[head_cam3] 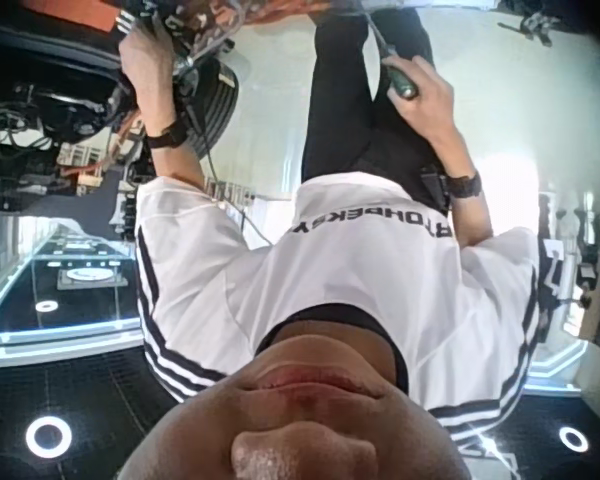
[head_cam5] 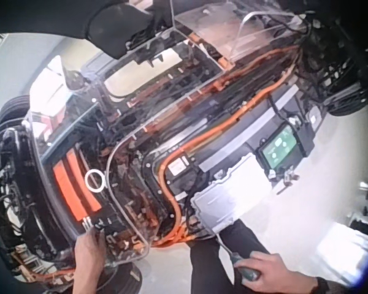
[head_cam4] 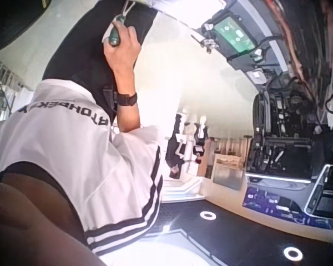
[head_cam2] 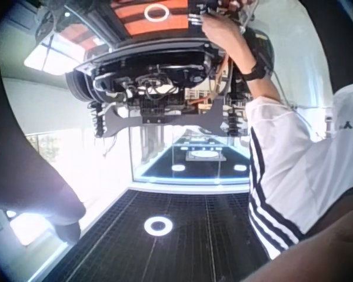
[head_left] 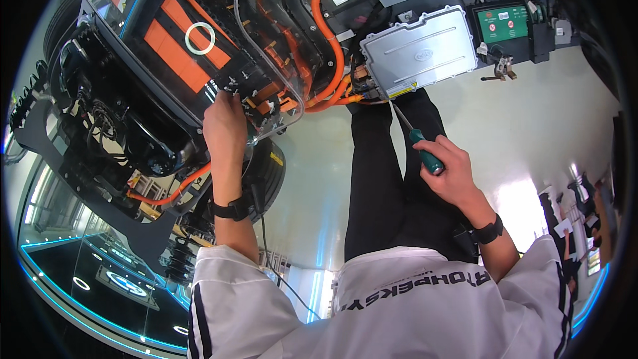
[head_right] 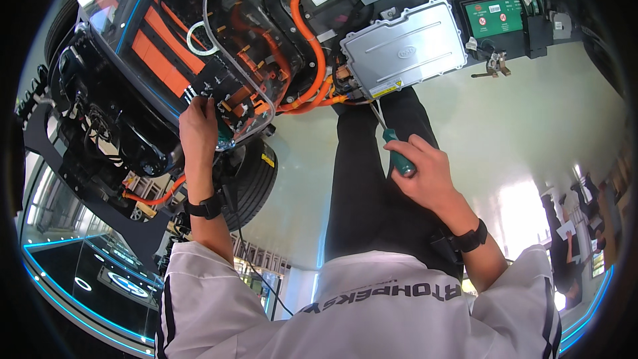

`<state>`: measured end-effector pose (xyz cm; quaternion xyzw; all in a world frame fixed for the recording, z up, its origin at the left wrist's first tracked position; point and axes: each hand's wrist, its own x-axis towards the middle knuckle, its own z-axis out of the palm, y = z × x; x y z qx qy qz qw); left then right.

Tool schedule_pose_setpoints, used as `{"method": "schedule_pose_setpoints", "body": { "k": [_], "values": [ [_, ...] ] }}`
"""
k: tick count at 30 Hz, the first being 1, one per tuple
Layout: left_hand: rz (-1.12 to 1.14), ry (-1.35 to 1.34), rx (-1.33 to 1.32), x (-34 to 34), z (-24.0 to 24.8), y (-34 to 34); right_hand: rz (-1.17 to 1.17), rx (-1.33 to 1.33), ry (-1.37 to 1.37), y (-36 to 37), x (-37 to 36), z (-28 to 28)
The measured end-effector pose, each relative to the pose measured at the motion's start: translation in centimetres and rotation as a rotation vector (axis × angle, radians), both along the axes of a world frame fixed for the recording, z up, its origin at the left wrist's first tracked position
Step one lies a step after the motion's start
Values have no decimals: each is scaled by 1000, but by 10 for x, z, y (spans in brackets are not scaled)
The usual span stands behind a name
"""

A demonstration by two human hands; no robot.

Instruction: The person uses a screwdriver to tighten screws on a silver metal casing located within the open engine bay of a vehicle. The person repeatedly adjusts the casing and secures it to the chassis using the tool.

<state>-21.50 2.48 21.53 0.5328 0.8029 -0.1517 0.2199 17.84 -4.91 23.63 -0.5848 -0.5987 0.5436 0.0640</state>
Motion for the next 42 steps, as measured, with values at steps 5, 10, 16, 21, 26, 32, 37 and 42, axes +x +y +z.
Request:
{"method": "schedule_pose_setpoints", "body": {
  "k": [5, 10, 16, 21, 26, 32, 37, 42],
  "values": [
    [33, -4, 62, -2, -4, -4, -7, -1, -16, -7, 2, -2],
    [72, 39, 149, 5, 9, -3, -49, -23, -24, -11, 5, 0],
    [135, -143, 315, 81, 39, -33, -293, -40, -46, -28, 24, 10],
    [-237, -737, 128, 198, 21, -87, -335, 63, -35, -41, 61, 5],
    [-311, -1006, 38, 307, -18, -125, -379, -132, -52, -46, 96, -8],
    [-179, -884, 52, 355, -96, -151, -523, -112, -119, -66, 169, -53],
    [-94, -497, 120, 382, -157, -116, -668, -151, -123, -96, 252, -100],
    [-168, -372, 245, 419, -205, -61, -947, -425, 227, -100, 277, -139]
  ]
}}
